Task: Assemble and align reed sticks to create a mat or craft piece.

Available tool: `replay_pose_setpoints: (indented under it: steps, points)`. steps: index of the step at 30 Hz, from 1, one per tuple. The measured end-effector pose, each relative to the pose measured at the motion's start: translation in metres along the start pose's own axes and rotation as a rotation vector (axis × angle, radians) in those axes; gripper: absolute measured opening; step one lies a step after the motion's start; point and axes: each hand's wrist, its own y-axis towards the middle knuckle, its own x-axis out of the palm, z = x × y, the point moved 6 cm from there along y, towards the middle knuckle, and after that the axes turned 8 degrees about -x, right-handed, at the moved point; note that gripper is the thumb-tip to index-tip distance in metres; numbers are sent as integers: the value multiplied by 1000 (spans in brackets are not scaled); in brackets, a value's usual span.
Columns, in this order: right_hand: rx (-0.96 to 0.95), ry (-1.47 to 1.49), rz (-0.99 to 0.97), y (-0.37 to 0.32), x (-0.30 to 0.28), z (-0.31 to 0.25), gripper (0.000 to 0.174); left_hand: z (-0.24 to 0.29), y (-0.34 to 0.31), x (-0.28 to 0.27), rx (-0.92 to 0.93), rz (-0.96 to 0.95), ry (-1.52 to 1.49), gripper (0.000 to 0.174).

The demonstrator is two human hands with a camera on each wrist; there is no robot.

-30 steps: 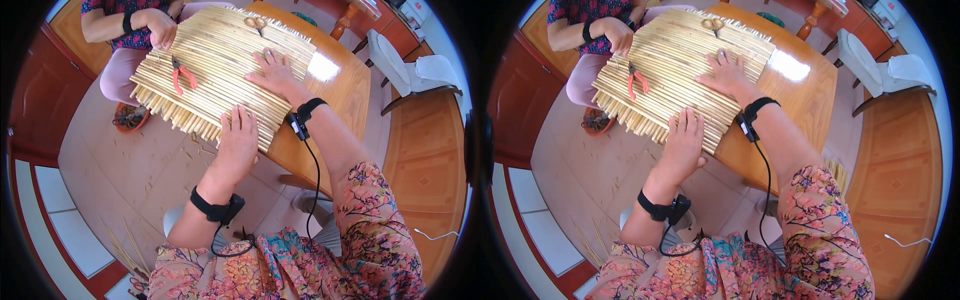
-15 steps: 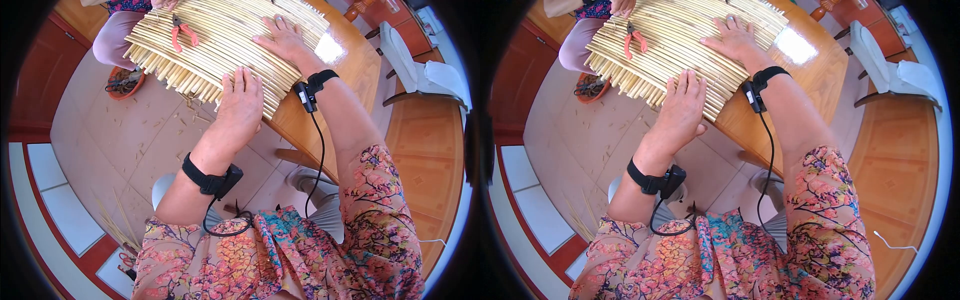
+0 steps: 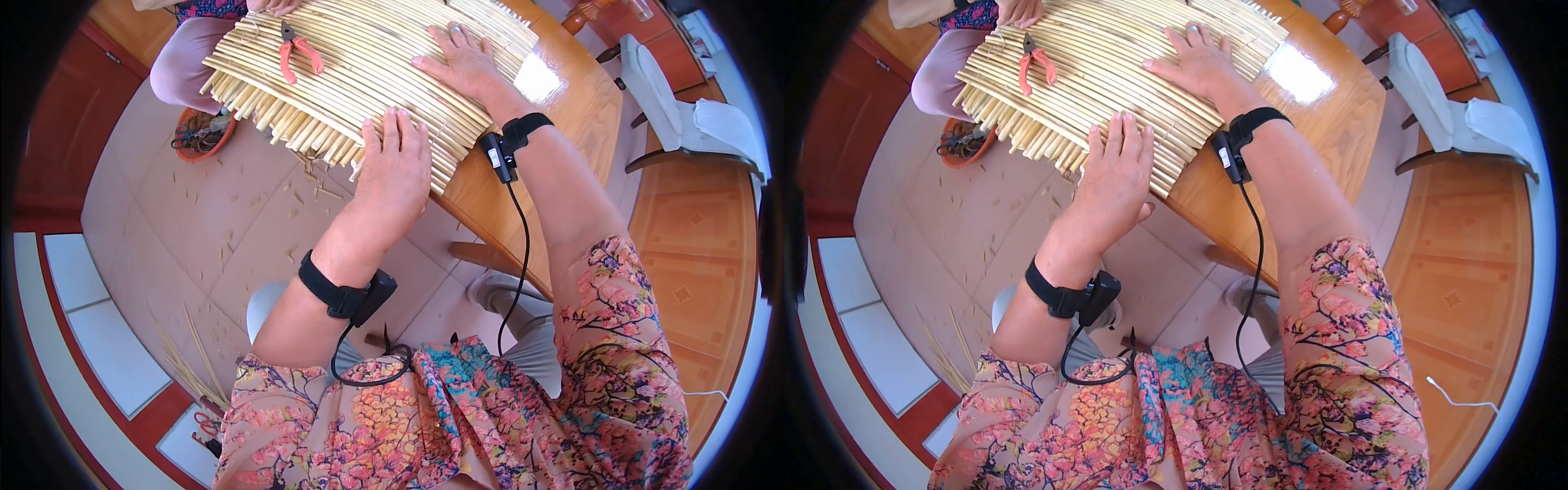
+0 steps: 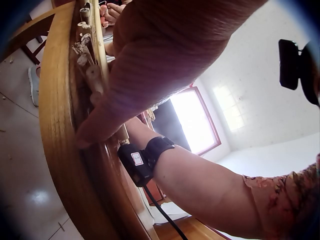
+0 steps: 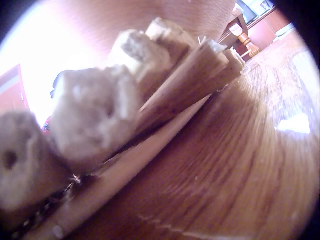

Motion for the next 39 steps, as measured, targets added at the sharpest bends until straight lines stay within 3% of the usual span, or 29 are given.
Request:
replay_pose_setpoints:
  steps: [10, 12, 19, 27, 33, 39]
  points:
    - [5, 76, -48, -2, -4, -1, 87, 2, 0, -7, -8, -133, -50, 93]
    - [3, 76, -45, -2, -4, 0, 87, 2, 0, -8, -49, -52, -153, 87]
    - [17, 67, -57, -3, -6, 0, 83, 6, 4, -1, -109, -62, -127, 73]
    - [9, 84, -78, -4, -8, -2, 85, 3, 8, -4, -240, -178, -300, 87]
    - [1, 82, -52, -4, -7, -1, 84, 0, 8, -2, -270, -72, -525, 96]
    - [-9, 94, -52, -6, -10, -2, 85, 1, 8, -4, -275, -143, -458, 89]
